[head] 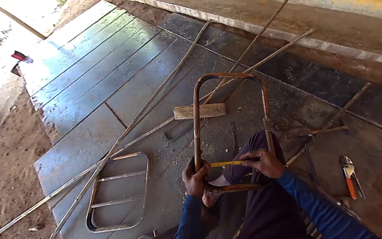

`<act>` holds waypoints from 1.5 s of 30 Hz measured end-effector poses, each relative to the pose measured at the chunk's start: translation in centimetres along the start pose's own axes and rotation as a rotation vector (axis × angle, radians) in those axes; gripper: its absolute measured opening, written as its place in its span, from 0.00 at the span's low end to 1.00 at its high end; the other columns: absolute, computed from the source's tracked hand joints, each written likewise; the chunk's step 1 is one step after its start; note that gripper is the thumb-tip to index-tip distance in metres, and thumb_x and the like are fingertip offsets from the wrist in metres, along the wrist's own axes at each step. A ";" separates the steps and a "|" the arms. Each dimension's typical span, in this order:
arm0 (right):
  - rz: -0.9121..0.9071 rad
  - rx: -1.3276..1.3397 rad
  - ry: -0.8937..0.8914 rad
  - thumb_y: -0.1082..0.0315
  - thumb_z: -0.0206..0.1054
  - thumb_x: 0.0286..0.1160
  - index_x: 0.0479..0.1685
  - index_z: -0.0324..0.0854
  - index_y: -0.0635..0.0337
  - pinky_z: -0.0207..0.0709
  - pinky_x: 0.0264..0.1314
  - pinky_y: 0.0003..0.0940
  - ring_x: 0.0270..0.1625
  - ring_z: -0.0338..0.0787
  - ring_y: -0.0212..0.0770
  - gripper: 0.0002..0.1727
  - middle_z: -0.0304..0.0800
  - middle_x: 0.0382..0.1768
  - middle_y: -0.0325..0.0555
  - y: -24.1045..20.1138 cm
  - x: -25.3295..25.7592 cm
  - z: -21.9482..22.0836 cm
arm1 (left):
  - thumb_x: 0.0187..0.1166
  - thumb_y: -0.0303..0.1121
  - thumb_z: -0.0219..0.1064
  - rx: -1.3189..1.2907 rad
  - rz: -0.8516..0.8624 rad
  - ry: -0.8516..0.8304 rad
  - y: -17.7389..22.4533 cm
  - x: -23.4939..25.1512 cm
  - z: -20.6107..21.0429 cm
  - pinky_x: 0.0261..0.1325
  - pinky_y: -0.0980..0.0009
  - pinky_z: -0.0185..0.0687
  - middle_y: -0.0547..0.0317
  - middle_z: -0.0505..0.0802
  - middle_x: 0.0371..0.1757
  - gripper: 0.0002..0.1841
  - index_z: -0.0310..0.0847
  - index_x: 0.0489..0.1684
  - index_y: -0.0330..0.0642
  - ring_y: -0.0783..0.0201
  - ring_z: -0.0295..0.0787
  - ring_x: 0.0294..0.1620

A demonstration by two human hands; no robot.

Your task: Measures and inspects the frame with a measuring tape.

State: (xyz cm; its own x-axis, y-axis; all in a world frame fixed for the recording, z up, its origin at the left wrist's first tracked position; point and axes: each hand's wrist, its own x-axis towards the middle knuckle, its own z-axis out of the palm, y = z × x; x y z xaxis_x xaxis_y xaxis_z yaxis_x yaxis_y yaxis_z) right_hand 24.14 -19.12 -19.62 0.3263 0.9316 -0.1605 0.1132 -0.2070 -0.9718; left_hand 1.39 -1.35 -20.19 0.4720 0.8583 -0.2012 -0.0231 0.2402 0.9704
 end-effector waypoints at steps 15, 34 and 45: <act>0.069 -0.027 -0.024 0.63 0.74 0.78 0.54 0.94 0.51 0.87 0.37 0.26 0.30 0.89 0.27 0.11 0.96 0.43 0.33 0.5 -1.4 0.0 | 0.64 0.26 0.65 0.010 0.047 0.061 0.6 -0.6 0.6 0.11 0.72 0.76 0.53 0.86 0.28 0.28 0.78 0.69 0.30 0.67 0.74 0.10; 0.152 -0.208 0.286 0.64 0.80 0.70 0.46 0.95 0.53 0.88 0.59 0.37 0.47 0.94 0.31 0.08 0.97 0.43 0.37 5.0 -7.0 -8.5 | 0.69 0.27 0.61 0.102 0.076 0.018 -1.1 0.3 -1.6 0.09 0.74 0.75 0.64 0.86 0.27 0.28 0.70 0.73 0.30 0.70 0.74 0.09; 0.109 -0.151 0.282 0.64 0.80 0.71 0.46 0.95 0.54 0.87 0.60 0.34 0.48 0.94 0.29 0.09 0.97 0.43 0.38 6.2 -6.8 -8.6 | 0.71 0.26 0.59 0.118 0.082 0.033 -1.5 0.4 -1.6 0.08 0.74 0.74 0.64 0.86 0.26 0.24 0.72 0.69 0.31 0.70 0.73 0.08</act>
State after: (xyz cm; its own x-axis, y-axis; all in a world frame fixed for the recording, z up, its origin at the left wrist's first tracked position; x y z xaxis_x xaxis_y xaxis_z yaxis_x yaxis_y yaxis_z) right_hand 30.71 -29.30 -23.06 0.5889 0.7862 -0.1876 0.1943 -0.3630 -0.9113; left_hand 0.22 -0.60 -21.98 0.4438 0.8876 -0.1235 0.0444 0.1158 0.9923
